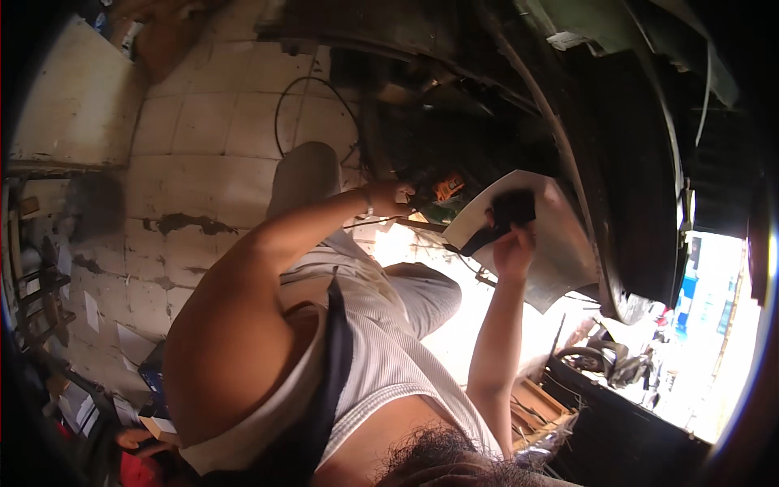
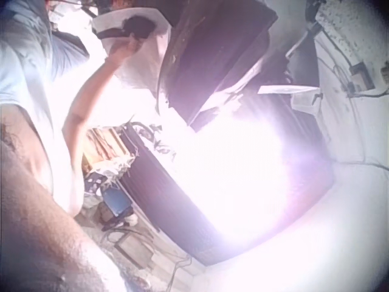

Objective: The person uses a scraper to clean debris from a metal panel, applies a liquid from a green bottle, and uses a heat gun to dry or treat the area.

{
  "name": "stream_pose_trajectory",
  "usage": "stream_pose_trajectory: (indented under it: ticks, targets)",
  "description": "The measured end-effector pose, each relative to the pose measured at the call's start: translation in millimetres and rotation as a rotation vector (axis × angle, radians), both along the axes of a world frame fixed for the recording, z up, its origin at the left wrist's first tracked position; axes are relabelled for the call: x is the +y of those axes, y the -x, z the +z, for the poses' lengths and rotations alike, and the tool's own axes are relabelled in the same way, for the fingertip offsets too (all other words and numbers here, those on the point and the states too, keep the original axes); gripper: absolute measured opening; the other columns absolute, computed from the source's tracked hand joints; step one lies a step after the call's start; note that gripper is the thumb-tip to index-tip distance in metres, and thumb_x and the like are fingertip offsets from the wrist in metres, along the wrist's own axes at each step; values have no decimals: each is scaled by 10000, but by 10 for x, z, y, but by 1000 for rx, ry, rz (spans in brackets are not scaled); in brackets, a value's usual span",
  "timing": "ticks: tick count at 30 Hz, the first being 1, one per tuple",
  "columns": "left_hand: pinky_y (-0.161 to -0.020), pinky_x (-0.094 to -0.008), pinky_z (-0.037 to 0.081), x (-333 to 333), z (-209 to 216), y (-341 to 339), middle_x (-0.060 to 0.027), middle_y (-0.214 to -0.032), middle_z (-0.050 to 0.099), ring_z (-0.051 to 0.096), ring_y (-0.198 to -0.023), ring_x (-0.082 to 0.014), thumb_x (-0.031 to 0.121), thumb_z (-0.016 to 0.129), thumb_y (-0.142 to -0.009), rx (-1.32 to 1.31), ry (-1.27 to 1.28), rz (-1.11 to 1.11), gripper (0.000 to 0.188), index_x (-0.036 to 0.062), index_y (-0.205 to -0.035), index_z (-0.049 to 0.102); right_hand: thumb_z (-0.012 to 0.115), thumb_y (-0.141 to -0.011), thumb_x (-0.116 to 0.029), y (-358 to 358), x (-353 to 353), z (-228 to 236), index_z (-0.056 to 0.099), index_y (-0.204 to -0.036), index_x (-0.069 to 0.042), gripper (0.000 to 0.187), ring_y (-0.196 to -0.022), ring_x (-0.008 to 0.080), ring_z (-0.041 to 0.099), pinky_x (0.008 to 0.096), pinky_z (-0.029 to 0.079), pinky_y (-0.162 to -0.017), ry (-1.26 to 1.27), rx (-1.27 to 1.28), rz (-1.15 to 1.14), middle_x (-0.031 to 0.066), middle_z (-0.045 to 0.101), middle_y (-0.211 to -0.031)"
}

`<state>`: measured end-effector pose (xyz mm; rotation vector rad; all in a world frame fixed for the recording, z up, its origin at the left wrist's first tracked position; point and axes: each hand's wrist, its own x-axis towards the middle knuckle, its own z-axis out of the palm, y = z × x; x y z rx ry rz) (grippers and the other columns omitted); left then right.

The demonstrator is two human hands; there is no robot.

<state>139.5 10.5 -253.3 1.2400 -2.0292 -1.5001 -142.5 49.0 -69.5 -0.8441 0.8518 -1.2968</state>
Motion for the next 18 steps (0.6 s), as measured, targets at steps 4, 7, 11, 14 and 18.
stream_pose_trajectory:
  ticks: [4, 7, 11, 14, 18]
  targets:
    - [-971, -353, 494, 270, 434, -910, -151, -1279, 615, 619, -1157, -265, 361, 757, -842, 82, 92, 144, 586, 48, -1302, 572, 561, -820, -92, -13, -7, -84, 440, -1381, 0, 582, -1209, 322, 547, 524, 429, -1043, 109, -11, -24, 174, 557, -1312]
    - [-955, -367, 505, 608, 877, -1419, -123, -1275, 606, 604, -1160, -262, 204, 761, -857, 28, 135, 491, 507, 70, -1306, 566, 553, -832, -96, -26, 42, -162, 447, -1366, 20, 556, -1205, 324, 549, 519, 428, -1047, 133, -48, -55, 187, 560, -1303]
    - [-939, -352, 525, 1100, 1241, -1908, -108, -1255, 627, 604, -1163, -256, 196, 754, -862, 127, 209, 750, 491, 77, -1301, 570, 541, -850, -100, -88, 16, -168, 455, -1353, 31, 527, -1203, 328, 550, 511, 427, -1051, 181, -85, -75, 192, 567, -1291]
    - [-930, -338, 531, 1393, 1374, -1923, -97, -1238, 633, 607, -1147, -231, 151, 734, -873, 153, 225, 854, 434, 65, -1273, 590, 535, -857, -107, -50, 28, -158, 461, -1348, 29, 515, -1213, 329, 545, 513, 425, -1053, 186, -72, -41, 186, 567, -1294]
    - [-929, -336, 529, 1663, 1309, -1961, -90, -1221, 637, 609, -1134, -217, 126, 721, -874, 245, 253, 931, 385, 56, -1237, 614, 527, -860, -112, -179, 45, -88, 492, -1304, 19, 464, -1133, 303, 573, 473, 466, -967, 196, -90, -61, 170, 594, -1232]
